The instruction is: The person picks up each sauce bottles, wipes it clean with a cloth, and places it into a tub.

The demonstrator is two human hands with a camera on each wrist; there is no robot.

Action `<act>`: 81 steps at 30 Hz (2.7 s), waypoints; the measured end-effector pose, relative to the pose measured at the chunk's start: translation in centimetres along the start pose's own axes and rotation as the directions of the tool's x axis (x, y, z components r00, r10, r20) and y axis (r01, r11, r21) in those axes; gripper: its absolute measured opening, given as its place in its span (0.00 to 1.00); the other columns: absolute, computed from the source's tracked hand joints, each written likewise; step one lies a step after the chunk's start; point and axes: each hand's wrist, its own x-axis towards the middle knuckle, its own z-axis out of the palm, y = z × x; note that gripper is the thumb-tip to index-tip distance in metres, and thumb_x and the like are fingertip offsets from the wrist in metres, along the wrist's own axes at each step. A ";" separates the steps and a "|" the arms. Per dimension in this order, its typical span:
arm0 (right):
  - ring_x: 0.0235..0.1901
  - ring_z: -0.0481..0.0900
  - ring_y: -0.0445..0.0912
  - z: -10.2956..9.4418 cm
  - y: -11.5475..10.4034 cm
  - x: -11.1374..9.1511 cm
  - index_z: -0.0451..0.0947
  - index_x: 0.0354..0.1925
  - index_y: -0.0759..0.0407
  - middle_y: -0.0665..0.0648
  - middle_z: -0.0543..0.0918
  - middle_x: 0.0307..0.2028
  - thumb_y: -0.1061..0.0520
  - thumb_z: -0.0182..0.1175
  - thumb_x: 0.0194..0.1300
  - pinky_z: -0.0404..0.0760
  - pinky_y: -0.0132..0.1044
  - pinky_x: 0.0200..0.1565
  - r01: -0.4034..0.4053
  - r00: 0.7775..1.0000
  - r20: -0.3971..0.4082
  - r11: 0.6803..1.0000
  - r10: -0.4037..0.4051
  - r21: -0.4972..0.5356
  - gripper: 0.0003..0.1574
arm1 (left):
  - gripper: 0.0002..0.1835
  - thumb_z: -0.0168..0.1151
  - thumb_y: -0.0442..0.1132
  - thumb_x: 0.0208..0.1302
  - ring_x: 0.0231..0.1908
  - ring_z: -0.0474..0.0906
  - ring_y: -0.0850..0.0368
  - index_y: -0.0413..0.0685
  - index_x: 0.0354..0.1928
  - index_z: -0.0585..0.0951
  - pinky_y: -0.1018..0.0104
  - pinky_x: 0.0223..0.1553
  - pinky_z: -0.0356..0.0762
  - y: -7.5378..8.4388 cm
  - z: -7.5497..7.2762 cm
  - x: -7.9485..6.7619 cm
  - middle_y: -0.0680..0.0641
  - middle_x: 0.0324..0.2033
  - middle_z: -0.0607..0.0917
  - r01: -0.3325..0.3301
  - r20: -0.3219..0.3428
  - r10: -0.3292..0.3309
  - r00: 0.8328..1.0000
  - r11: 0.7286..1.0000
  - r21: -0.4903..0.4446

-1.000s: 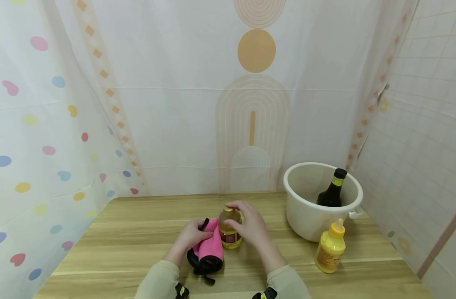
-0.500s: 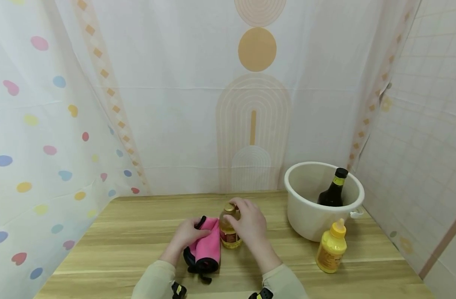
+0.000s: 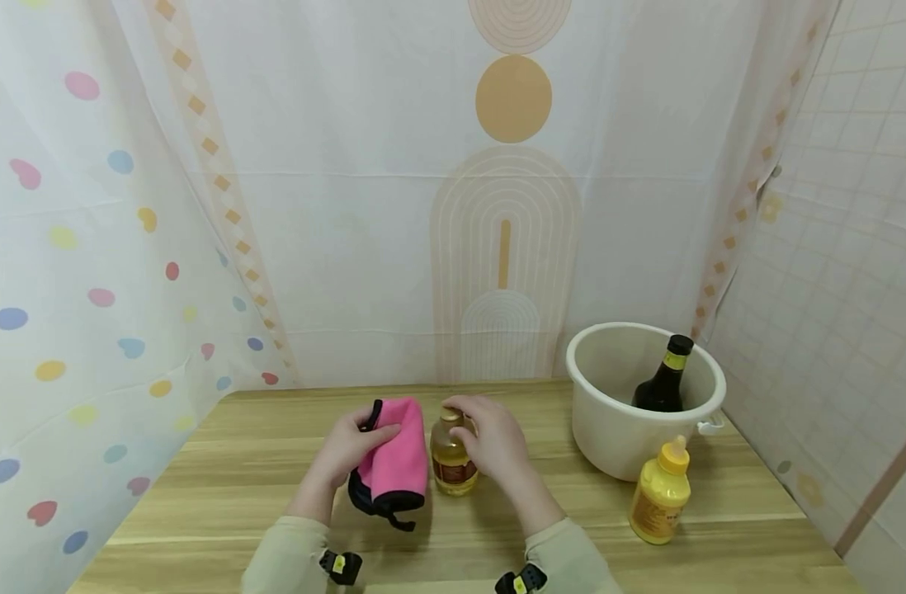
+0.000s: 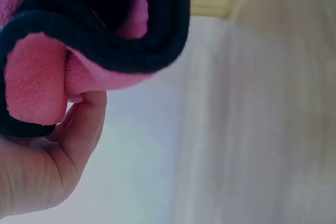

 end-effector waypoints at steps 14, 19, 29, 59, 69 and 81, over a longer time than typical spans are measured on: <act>0.51 0.80 0.50 0.0 0.1 -0.1 0.80 0.57 0.57 0.56 0.82 0.53 0.68 0.66 0.61 0.82 0.38 0.46 -0.029 0.997 0.072 0.991 0.020 0.134 0.26 | 0.17 0.72 0.37 0.59 0.32 0.79 0.54 0.37 0.49 0.83 0.62 0.33 0.79 2.7 2.1 0.5 0.43 0.37 0.84 -0.034 0.001 0.034 0.999 0.997 -0.074; 0.49 0.81 0.50 0.3 0.3 -0.1 0.80 0.56 0.57 0.57 0.83 0.52 0.69 0.67 0.59 0.82 0.39 0.47 -0.025 0.999 0.045 0.992 0.019 0.125 0.26 | 0.18 0.71 0.35 0.59 0.34 0.80 0.54 0.37 0.50 0.82 0.61 0.34 0.80 2.2 3.0 0.7 0.42 0.40 0.85 -0.029 0.000 0.029 1.000 0.994 -0.109; 0.50 0.81 0.50 0.4 0.2 -0.2 0.81 0.55 0.55 0.56 0.83 0.52 0.69 0.68 0.59 0.82 0.40 0.47 -0.018 0.999 0.032 0.993 0.014 0.117 0.26 | 0.17 0.71 0.33 0.59 0.35 0.80 0.52 0.34 0.50 0.82 0.59 0.35 0.80 2.0 3.0 0.4 0.40 0.41 0.84 -0.052 -0.003 0.051 0.999 0.995 -0.085; 0.52 0.80 0.49 0.6 0.1 -0.5 0.80 0.57 0.53 0.54 0.82 0.54 0.67 0.66 0.62 0.82 0.40 0.48 -0.027 0.999 0.027 0.989 0.023 0.142 0.26 | 0.12 0.71 0.32 0.58 0.32 0.78 0.54 0.32 0.41 0.82 0.62 0.32 0.79 -1.5 2.7 -0.5 0.43 0.34 0.83 0.028 0.001 -0.028 1.000 0.998 -0.056; 0.52 0.80 0.49 0.6 0.0 -0.5 0.80 0.57 0.53 0.54 0.82 0.53 0.67 0.66 0.62 0.81 0.40 0.49 -0.042 0.999 0.021 0.988 0.039 0.150 0.26 | 0.12 0.73 0.34 0.55 0.34 0.78 0.53 0.33 0.39 0.83 0.60 0.36 0.79 -3.0 3.1 -0.4 0.42 0.34 0.84 0.027 -0.019 -0.025 1.000 0.996 0.090; 0.52 0.80 0.50 0.6 -0.1 -0.6 0.80 0.57 0.53 0.55 0.82 0.54 0.68 0.66 0.61 0.82 0.40 0.48 -0.046 0.999 0.020 0.988 0.043 0.151 0.26 | 0.09 0.73 0.37 0.53 0.31 0.78 0.53 0.38 0.33 0.84 0.55 0.38 0.78 -3.3 3.2 -0.3 0.44 0.30 0.85 -0.075 0.017 0.075 0.997 0.915 0.398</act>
